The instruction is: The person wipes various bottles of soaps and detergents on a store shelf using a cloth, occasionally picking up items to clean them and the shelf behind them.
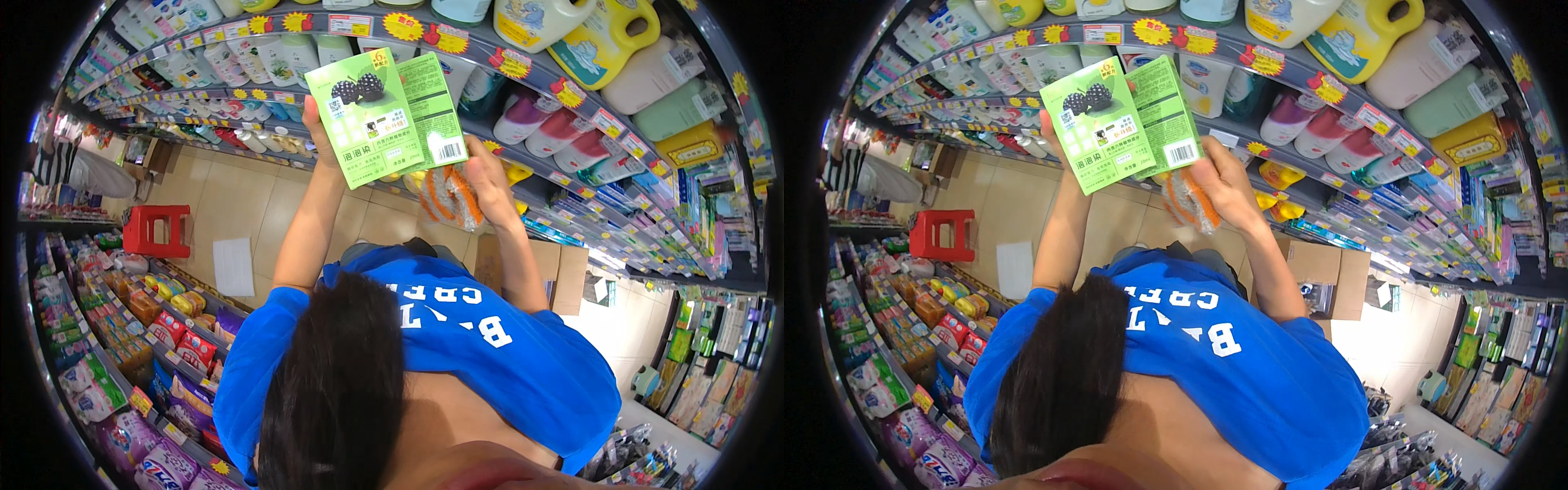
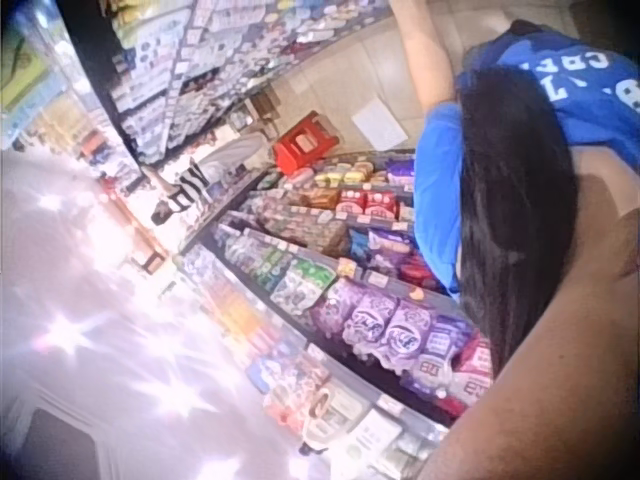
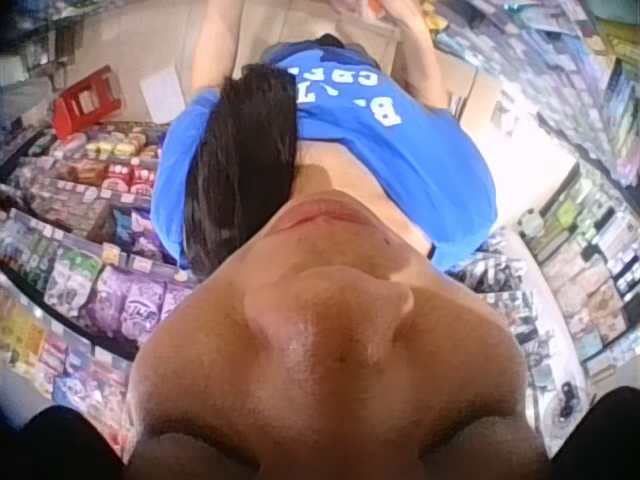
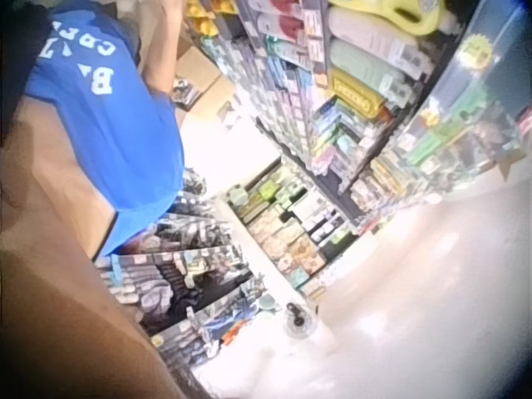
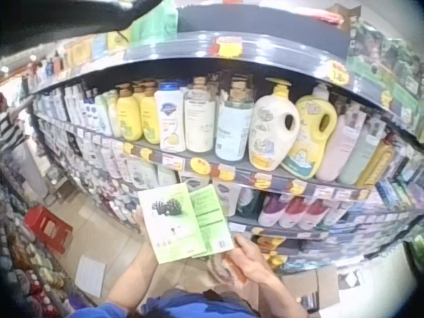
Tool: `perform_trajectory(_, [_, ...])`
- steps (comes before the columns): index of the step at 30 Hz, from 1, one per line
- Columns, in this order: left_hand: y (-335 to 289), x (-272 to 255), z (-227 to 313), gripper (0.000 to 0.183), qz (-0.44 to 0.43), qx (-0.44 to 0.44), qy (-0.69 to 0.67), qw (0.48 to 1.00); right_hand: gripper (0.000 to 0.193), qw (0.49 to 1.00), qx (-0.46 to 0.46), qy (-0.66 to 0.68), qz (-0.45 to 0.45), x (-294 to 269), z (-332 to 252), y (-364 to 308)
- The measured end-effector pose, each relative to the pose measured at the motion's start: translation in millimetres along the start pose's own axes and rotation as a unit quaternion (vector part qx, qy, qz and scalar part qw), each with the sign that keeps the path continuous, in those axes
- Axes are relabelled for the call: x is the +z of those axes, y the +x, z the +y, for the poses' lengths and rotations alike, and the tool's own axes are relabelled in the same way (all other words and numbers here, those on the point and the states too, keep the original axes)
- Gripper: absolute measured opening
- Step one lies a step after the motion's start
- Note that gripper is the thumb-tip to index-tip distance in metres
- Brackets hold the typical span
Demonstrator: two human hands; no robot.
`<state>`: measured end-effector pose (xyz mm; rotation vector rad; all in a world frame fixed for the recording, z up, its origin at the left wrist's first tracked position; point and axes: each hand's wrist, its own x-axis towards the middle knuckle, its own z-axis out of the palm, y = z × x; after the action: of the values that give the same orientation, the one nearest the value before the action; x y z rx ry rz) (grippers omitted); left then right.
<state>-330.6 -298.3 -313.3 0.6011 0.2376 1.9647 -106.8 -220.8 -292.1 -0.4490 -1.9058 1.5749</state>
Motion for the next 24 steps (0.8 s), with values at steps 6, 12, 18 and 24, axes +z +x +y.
perform_trajectory(6, [5.8,31.0,-0.4,0.099,0.03,0.044,0.088,0.995,0.034,0.987,0.074,0.129,0.06,-4.8,3.6,3.7])
perform_trajectory(12, [-10.6,16.4,2.5,0.082,0.07,-0.031,-0.032,0.997,0.031,0.937,0.114,0.329,0.013,-10.2,23.0,-0.7])
perform_trajectory(18, [-16.5,0.9,-19.0,0.061,0.13,-0.041,0.04,0.99,0.034,0.917,0.171,0.359,-0.043,13.8,30.9,-5.1])
perform_trajectory(24, [-25.7,11.8,-27.9,0.048,0.106,0.04,0.157,0.981,0.04,0.929,0.219,0.29,-0.069,20.3,34.6,-5.0])
